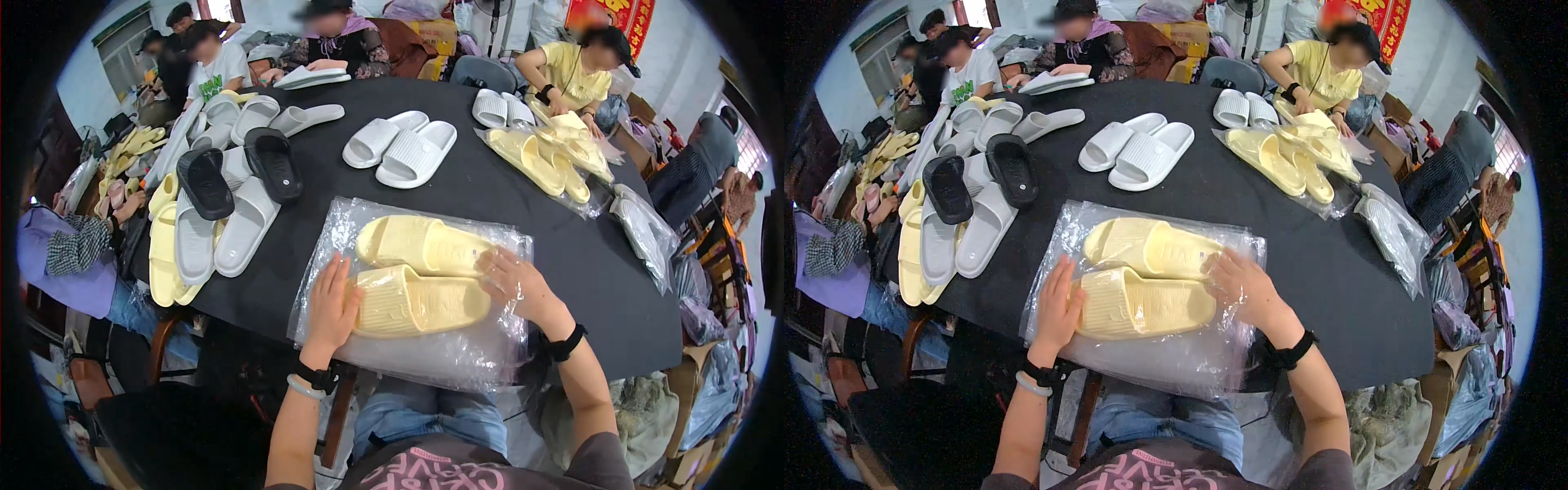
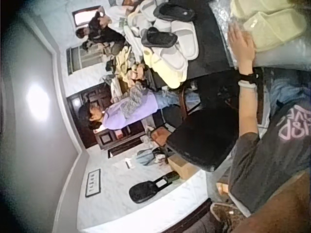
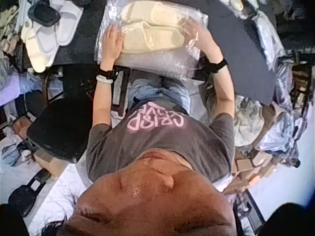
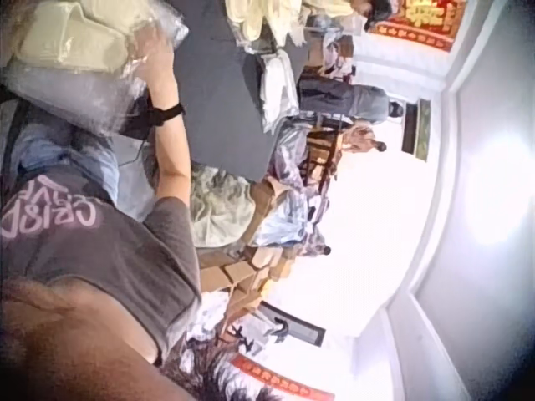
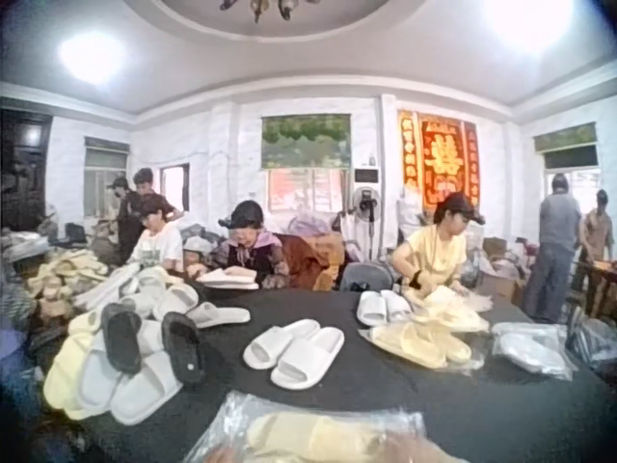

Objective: The person places pairs of yellow, white, and black slippers into clear plastic bags on a table. They open the bags, insert the slippers, and set the packaged pairs aside. Other people at the table perform similar packaging tasks.

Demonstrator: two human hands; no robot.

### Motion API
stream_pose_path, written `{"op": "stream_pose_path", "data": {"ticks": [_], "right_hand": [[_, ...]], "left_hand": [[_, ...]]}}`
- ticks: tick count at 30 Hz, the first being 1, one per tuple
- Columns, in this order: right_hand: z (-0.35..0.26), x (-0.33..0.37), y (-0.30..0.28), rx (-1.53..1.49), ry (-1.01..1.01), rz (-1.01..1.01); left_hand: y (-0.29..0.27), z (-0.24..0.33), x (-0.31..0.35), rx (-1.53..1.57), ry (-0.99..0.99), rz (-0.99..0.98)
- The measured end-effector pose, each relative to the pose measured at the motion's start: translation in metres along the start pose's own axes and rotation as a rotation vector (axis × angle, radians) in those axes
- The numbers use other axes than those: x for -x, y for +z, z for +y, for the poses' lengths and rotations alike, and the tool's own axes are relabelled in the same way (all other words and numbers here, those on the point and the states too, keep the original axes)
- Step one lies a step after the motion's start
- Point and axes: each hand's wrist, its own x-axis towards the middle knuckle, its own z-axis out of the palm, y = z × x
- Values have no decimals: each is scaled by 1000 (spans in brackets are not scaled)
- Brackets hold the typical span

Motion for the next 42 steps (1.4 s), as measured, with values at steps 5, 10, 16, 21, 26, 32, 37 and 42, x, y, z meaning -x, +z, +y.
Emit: {"op": "stream_pose_path", "data": {"ticks": [5,10,16,21,26,32,37,42], "right_hand": [[-17,-7,-6,-84,-31,8],[-33,-45,22,-190,-518,99],[-46,-83,56,-397,-474,-56],[-53,-79,64,-520,-359,13],[-17,-45,42,-486,-373,-17],[21,46,3,-469,-97,-14],[56,129,-6,-646,228,126],[85,174,-39,-578,586,394]], "left_hand": [[-4,3,-1,15,9,-31],[4,-3,1,-64,33,-39],[1,1,0,-73,16,-81],[-1,2,3,-90,2,-106],[2,6,5,-205,6,-152],[6,11,6,-393,55,-131],[5,10,8,-478,87,-137],[-4,10,12,-552,113,-142]]}}
